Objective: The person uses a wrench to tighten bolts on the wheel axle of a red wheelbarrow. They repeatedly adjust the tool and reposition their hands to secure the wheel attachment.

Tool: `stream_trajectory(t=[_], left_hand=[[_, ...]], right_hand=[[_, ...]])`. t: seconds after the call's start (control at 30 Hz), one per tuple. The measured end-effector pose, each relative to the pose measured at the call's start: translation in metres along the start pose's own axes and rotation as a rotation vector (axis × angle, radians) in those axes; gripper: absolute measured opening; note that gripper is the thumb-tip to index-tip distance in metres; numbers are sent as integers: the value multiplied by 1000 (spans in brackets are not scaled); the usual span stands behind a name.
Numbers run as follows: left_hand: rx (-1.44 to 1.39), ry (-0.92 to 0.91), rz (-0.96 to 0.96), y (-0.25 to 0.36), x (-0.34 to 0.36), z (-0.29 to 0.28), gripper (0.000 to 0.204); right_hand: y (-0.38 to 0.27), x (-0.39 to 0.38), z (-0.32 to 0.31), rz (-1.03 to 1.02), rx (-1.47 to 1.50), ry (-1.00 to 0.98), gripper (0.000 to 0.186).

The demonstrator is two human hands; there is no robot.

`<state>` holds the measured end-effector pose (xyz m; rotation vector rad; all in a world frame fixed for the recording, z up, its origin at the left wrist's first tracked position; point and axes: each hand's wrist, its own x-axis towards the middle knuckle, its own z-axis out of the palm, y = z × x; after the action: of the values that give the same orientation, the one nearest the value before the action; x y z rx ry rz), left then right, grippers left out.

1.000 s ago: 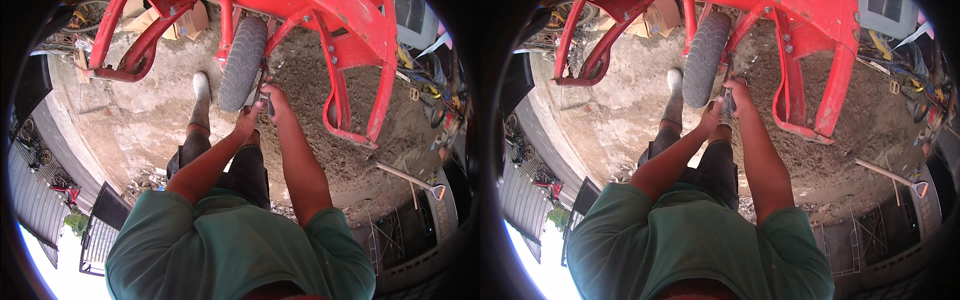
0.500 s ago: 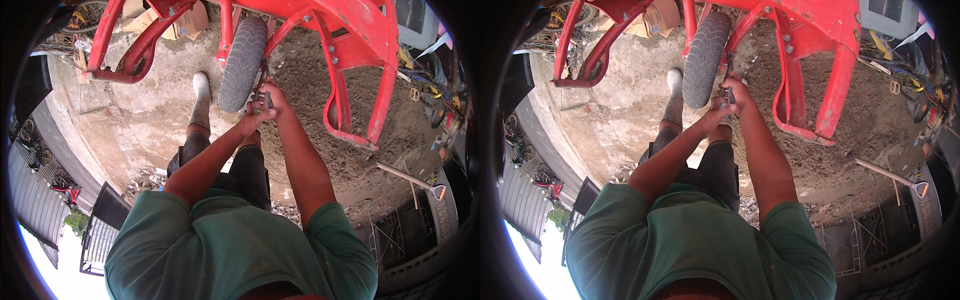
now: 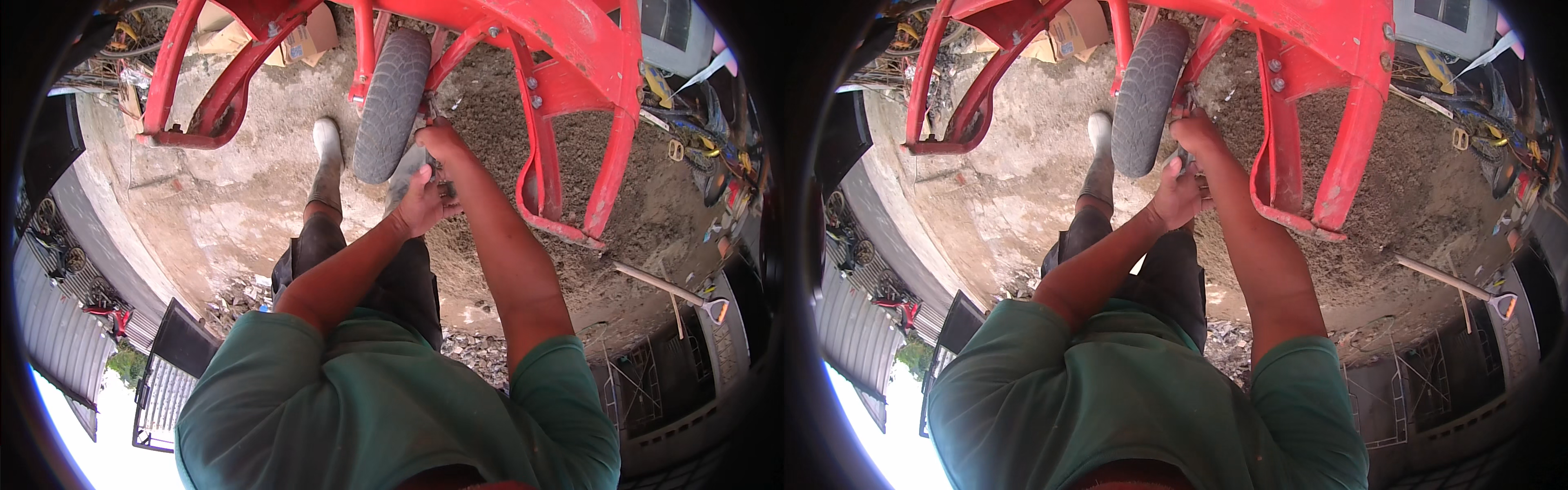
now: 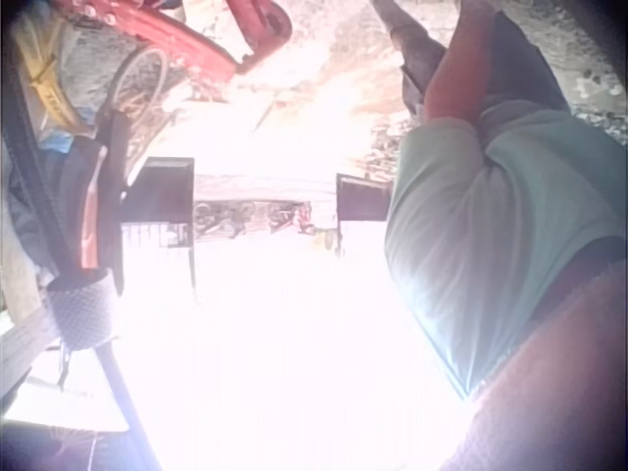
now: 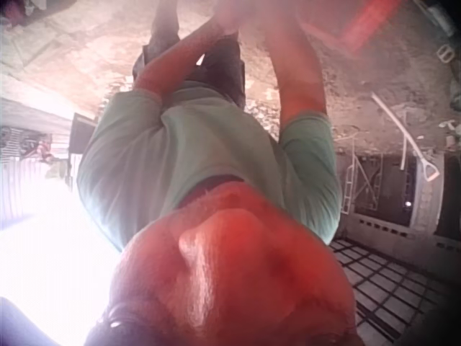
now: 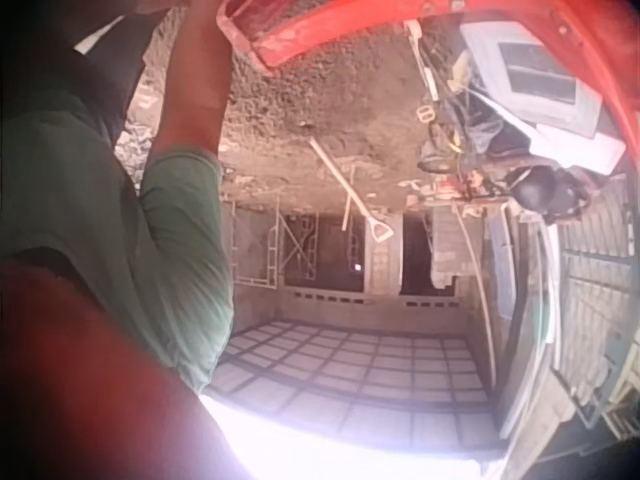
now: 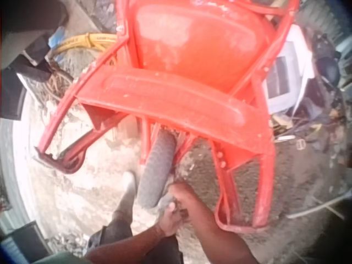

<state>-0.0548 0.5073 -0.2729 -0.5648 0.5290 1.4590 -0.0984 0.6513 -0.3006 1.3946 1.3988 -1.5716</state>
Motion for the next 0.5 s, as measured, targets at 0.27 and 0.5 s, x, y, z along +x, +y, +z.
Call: stream_trajectory(t=[0.27, 0.5], left_hand=[[440, 426, -8, 11, -7, 24, 72], [661, 556, 135, 2, -8, -6, 27]], right_hand=[[12, 3, -44, 24, 304, -304, 51], [41, -1, -45, 89, 729, -454, 60]])
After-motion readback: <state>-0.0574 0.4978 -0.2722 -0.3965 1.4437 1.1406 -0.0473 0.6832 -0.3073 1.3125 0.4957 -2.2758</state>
